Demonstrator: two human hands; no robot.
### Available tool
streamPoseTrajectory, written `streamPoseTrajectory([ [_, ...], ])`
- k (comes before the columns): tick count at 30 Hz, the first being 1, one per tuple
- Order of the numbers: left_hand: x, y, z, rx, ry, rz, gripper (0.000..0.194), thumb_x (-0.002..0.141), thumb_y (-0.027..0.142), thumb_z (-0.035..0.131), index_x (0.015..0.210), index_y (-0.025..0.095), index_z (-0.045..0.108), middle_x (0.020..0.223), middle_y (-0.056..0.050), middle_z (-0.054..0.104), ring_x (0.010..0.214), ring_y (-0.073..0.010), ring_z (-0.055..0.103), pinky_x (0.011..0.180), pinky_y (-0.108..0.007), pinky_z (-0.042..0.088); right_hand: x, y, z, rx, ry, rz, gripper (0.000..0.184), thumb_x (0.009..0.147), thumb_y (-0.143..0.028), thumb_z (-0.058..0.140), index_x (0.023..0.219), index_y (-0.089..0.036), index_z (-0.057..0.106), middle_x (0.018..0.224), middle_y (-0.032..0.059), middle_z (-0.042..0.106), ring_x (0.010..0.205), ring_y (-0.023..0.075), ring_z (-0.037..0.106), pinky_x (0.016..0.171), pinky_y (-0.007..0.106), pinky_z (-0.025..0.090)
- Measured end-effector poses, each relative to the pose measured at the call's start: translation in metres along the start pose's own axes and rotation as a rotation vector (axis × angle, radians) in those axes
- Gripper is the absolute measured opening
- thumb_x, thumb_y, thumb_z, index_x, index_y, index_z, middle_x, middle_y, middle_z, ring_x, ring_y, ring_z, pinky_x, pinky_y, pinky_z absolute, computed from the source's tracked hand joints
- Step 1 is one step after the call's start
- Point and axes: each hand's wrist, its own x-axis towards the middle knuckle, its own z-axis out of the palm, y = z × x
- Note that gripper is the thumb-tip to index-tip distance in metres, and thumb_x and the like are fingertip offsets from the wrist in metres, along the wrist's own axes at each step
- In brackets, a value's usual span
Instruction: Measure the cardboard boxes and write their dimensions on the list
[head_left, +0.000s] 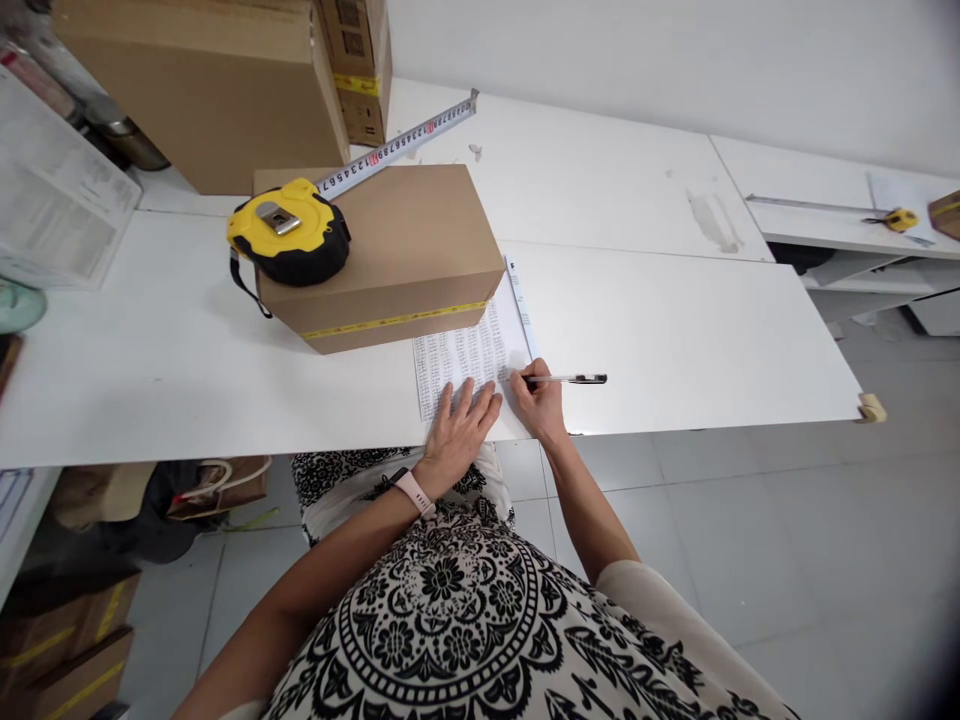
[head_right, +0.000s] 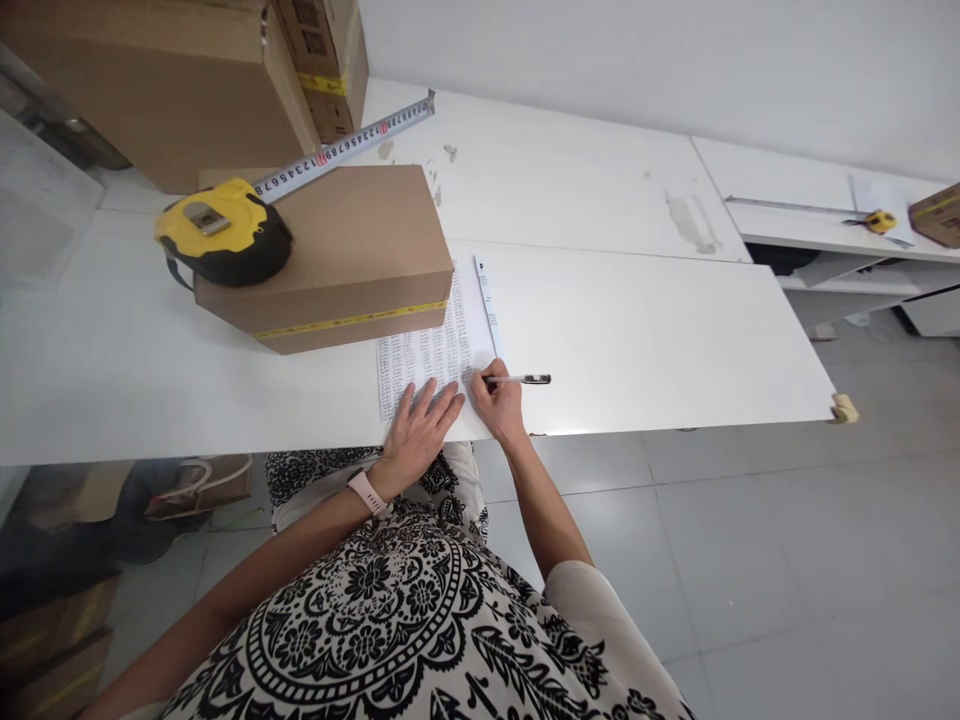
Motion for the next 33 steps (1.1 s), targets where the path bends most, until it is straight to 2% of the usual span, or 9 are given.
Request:
streamPoseTrajectory([
  [6,0.0001,-0.0001,0.0021,-0.006,0.009,0.001,0.068,0.095,0.011,0.048,0.162,0.018,0.034,0.168,-0.010,0.034,0.155,-0.0364,0.028,0.127,-0.063,0.021,-0.0001,-0.0003,0.0000,-0.005,-0.002,0.008,0.027,0.082,-0.038,0.062,0.068,-0.025,0.043,0.054,-0.0080,0.043,0.052,0.0111,0.040,0.054,0.027,0.034],
  [12,0.0000,0.0001,0.0010,0.045,0.017,0.016,0.060,0.100,0.012,0.042,0.159,0.014,0.040,0.167,-0.011,0.036,0.153,-0.0391,0.033,0.125,-0.064,0.025,-0.0002,0.0015,-0.0007,-0.017,0.016,0.005,0.025,0.084,-0.036,0.061,0.070,-0.025,0.044,0.055,-0.0082,0.043,0.052,0.0110,0.040,0.054,0.026,0.033],
  [22,-0.0005,-0.0003,0.0022,0.045,0.037,0.023,0.060,0.099,0.011,0.042,0.159,0.012,0.041,0.167,-0.012,0.036,0.152,-0.0393,0.033,0.125,-0.064,0.026,-0.0004,-0.0014,-0.0005,-0.046,0.019,-0.001,0.024,0.083,-0.035,0.060,0.070,-0.025,0.043,0.054,-0.0083,0.044,0.052,0.0113,0.040,0.054,0.027,0.034],
  [33,-0.0008,-0.0012,0.0041,0.023,0.023,0.004,0.061,0.100,0.012,0.041,0.161,0.017,0.038,0.167,-0.010,0.035,0.154,-0.0368,0.030,0.126,-0.063,0.023,-0.0010,0.0011,0.0001,-0.050,0.037,-0.011,0.027,0.085,-0.035,0.061,0.069,-0.025,0.042,0.055,-0.0082,0.042,0.053,0.0117,0.039,0.054,0.027,0.034],
])
